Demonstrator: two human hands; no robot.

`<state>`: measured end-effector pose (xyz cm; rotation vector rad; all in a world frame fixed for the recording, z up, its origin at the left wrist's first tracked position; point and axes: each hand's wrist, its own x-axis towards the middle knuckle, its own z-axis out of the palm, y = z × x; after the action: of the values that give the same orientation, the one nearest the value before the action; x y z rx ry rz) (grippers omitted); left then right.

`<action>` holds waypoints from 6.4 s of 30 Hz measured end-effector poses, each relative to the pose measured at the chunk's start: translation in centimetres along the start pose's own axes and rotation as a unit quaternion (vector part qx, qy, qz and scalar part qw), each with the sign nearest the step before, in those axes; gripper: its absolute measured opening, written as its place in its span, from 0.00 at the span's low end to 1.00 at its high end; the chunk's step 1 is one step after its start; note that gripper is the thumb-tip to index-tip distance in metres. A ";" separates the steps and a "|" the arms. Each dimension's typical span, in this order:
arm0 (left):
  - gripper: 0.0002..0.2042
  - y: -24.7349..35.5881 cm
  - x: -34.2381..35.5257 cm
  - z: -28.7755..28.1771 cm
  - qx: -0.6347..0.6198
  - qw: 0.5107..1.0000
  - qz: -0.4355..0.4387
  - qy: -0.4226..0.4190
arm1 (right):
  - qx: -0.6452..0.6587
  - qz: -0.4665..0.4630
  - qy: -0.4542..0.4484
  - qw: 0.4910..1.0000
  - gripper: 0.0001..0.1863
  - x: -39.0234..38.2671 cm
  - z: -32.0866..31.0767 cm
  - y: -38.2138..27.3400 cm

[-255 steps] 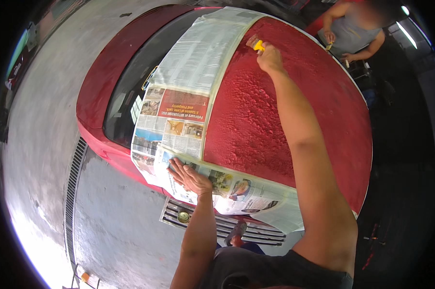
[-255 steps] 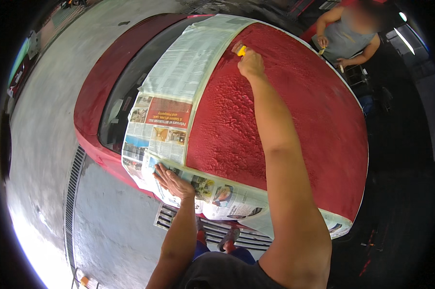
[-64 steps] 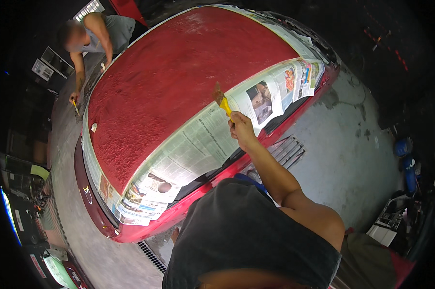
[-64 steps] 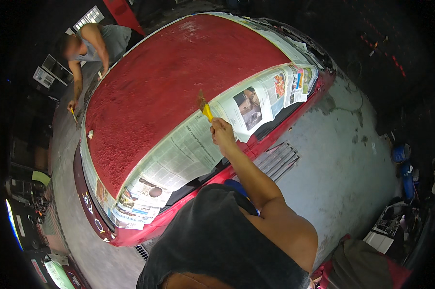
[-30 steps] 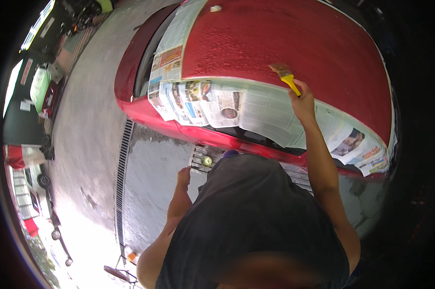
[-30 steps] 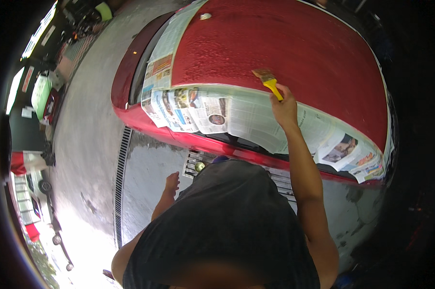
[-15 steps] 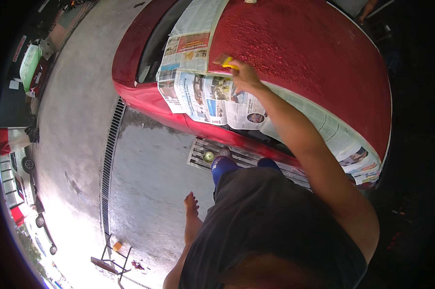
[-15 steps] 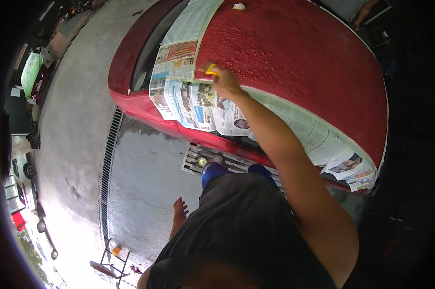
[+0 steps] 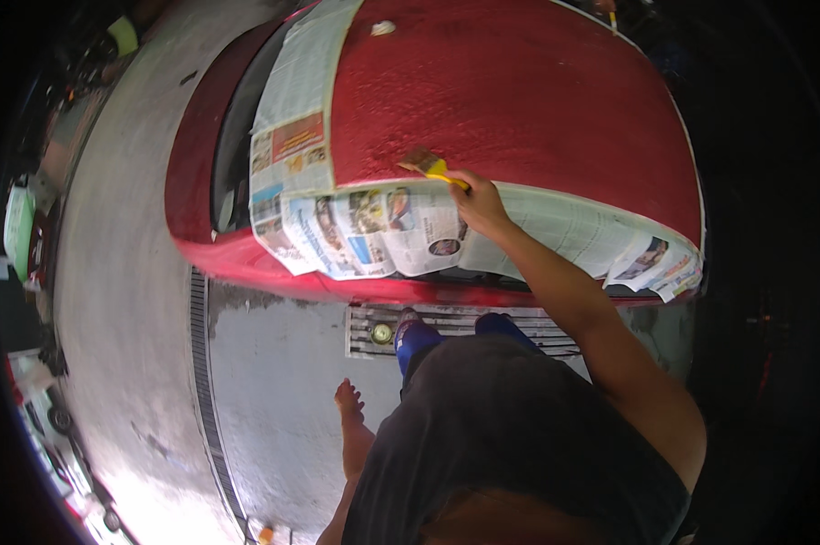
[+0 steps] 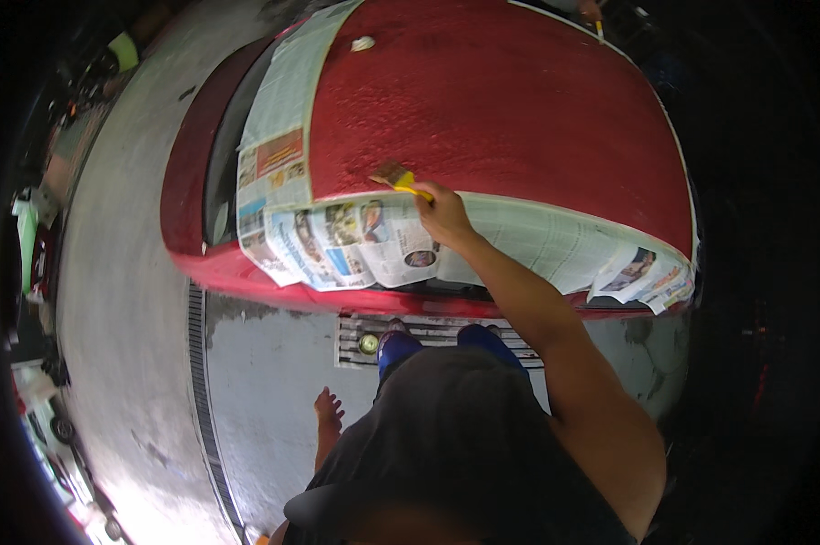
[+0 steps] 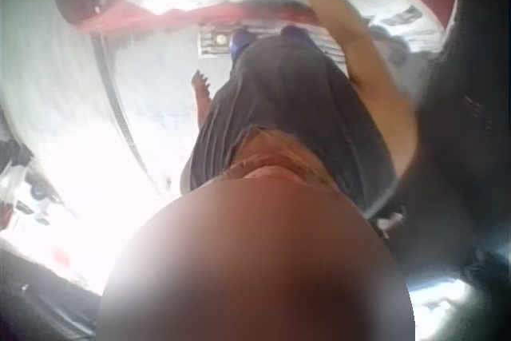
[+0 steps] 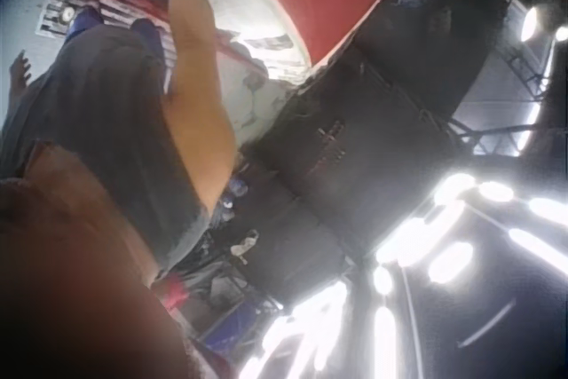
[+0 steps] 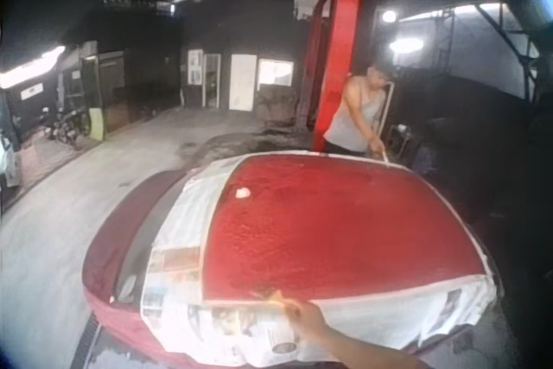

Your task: The person uses a yellow-handled brush to apply red paint to a car hood that is masked with newspaper. The person repeatedly dips the brush and paints different areas of the hood surface, working across the entire visible area.

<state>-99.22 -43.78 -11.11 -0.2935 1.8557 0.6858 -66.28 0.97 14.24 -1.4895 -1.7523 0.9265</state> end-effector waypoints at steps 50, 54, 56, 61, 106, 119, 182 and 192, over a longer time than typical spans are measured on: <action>0.40 13.7 -28.2 68.2 0.043 0.847 0.323 0.419 | 0.371 0.084 0.642 0.666 0.18 -37.6 -50.3 23.8; 0.36 13.2 -27.9 67.5 0.118 0.827 0.341 0.431 | 0.361 0.075 0.644 0.671 0.18 -37.1 -49.4 22.3; 0.35 14.4 -28.8 68.2 0.122 0.832 0.304 0.448 | 0.352 0.041 0.628 0.693 0.18 -36.7 -48.8 21.5; 0.37 14.0 -30.7 68.2 0.019 0.833 0.347 0.430 | 0.318 0.035 0.573 0.755 0.19 -35.4 -48.2 19.4; 0.36 4.7 -37.9 79.0 0.074 0.801 0.396 0.444 | -0.049 0.291 0.294 0.909 0.21 -22.4 -62.8 37.9; 0.36 7.3 -26.9 77.2 0.156 0.700 0.437 0.544 | -0.161 0.264 0.338 0.889 0.22 -29.0 -68.6 46.0; 0.21 8.8 -25.2 76.1 0.147 0.705 0.388 0.575 | -0.085 0.253 0.247 0.931 0.14 -38.8 -86.7 55.8; 0.21 10.7 -20.2 74.9 0.237 0.639 0.382 0.624 | -0.173 0.247 0.403 0.864 0.16 -39.4 -86.1 56.9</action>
<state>-38.98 6.19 -7.88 0.6169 3.5051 0.4752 41.54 -23.17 11.44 -2.1983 -0.9444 0.1047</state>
